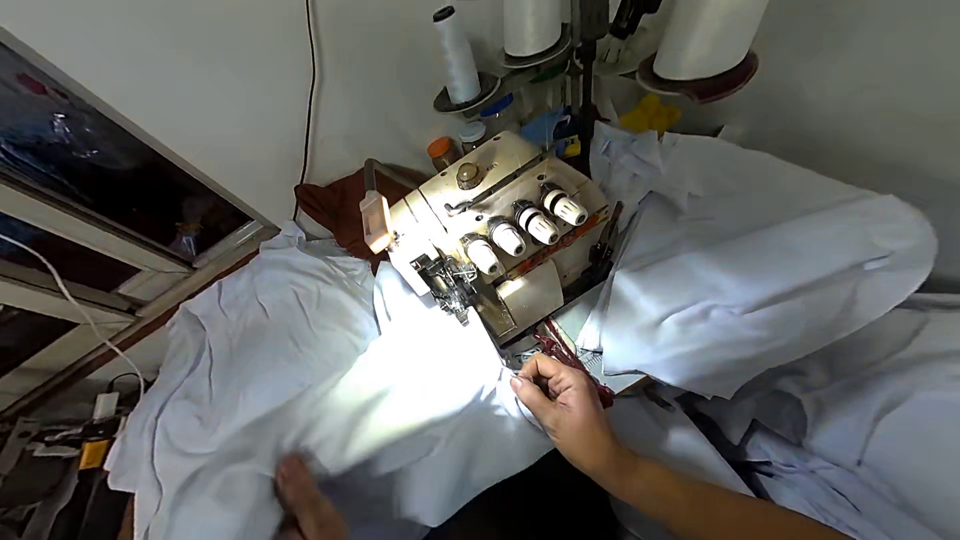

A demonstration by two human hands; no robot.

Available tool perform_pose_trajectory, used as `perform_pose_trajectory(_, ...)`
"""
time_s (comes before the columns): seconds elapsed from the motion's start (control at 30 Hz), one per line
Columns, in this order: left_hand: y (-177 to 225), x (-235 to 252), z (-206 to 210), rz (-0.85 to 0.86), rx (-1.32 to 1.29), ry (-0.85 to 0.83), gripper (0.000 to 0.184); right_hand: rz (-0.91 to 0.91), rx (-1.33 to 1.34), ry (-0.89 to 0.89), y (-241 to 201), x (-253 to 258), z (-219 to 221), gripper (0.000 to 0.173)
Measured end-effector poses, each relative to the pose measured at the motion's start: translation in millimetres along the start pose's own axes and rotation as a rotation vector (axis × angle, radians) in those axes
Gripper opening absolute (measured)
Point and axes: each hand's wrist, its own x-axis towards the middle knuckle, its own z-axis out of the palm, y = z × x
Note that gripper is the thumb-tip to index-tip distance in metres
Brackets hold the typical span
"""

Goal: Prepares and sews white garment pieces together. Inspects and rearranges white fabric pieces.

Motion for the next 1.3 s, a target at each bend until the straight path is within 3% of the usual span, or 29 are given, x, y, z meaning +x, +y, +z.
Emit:
perform_pose_trajectory(0.07, -3.0, 31.2, 26.8, 0.048, 0.069, -0.147, 0.048, 0.010, -0.025, 0.030, -7.8, 16.0, 7.7, 0.017)
perform_pose_trajectory(0.13, -10.3, 57.7, 53.4, 0.013, 0.018, -0.489, 0.055, 0.050, -0.042, 0.039, -13.7, 28.7, 13.3, 0.019)
perform_pose_trajectory(0.2, -27.2, 73.8, 81.8, 0.022, -0.122, -0.743, 0.049, 0.080, -0.009, 0.054, -14.7, 37.3, 18.3, 0.021)
perform_pose_trajectory(0.27, -41.7, 70.5, 98.6, 0.034, -0.260, -0.828, 0.036, 0.088, 0.023, 0.058, -13.9, 42.2, 20.3, 0.023)
perform_pose_trajectory(0.37, -42.0, 30.7, 83.9, -0.070, -0.348, -0.627, 0.035, 0.088, 0.046, 0.028, -12.4, 43.7, 17.7, 0.022)
perform_pose_trajectory(0.47, -24.6, -22.5, 55.0, -0.273, -0.388, -0.397, 0.049, -0.028, -0.014, 0.084, -9.3, 38.0, 15.6, 0.010)
perform_pose_trajectory(0.5, -20.8, -39.7, 48.0, -0.383, -0.419, -0.389, 0.056, -0.130, -0.092, 0.121, -7.1, 33.0, 14.0, 0.007)
perform_pose_trajectory(0.57, -15.9, -66.3, 39.5, -0.648, -0.531, -0.430, 0.062, -0.318, -0.228, 0.186, -2.4, 22.0, 9.8, 0.018)
perform_pose_trajectory(0.63, -7.4, -76.7, 32.4, -0.843, -0.648, -0.486, 0.060, -0.352, -0.317, 0.205, 3.8, 8.4, 6.9, 0.013)
perform_pose_trajectory(0.83, -12.3, -74.0, 23.4, -1.115, -0.907, -0.514, 0.016, 0.062, -0.235, -0.034, 12.1, 0.4, 14.4, 0.020)
perform_pose_trajectory(0.97, -18.8, -78.0, 22.0, -1.128, -1.020, -0.474, 0.020, 0.101, -0.043, 0.007, 11.3, 5.2, 18.7, 0.006)
perform_pose_trajectory(1.07, -20.3, -77.5, 21.7, -1.151, -1.091, -0.377, 0.024, 0.091, 0.149, -0.035, -1.1, 1.3, 15.5, 0.005)
perform_pose_trajectory(1.2, -22.1, -77.8, 19.2, -1.165, -1.210, -0.390, 0.025, 0.507, 0.596, -0.317, -21.1, 0.0, 9.8, 0.020)
perform_pose_trajectory(1.3, -22.6, -71.6, 16.1, -1.161, -1.193, -0.444, 0.027, 0.694, 0.668, -0.469, -21.3, 14.0, 9.2, 0.027)
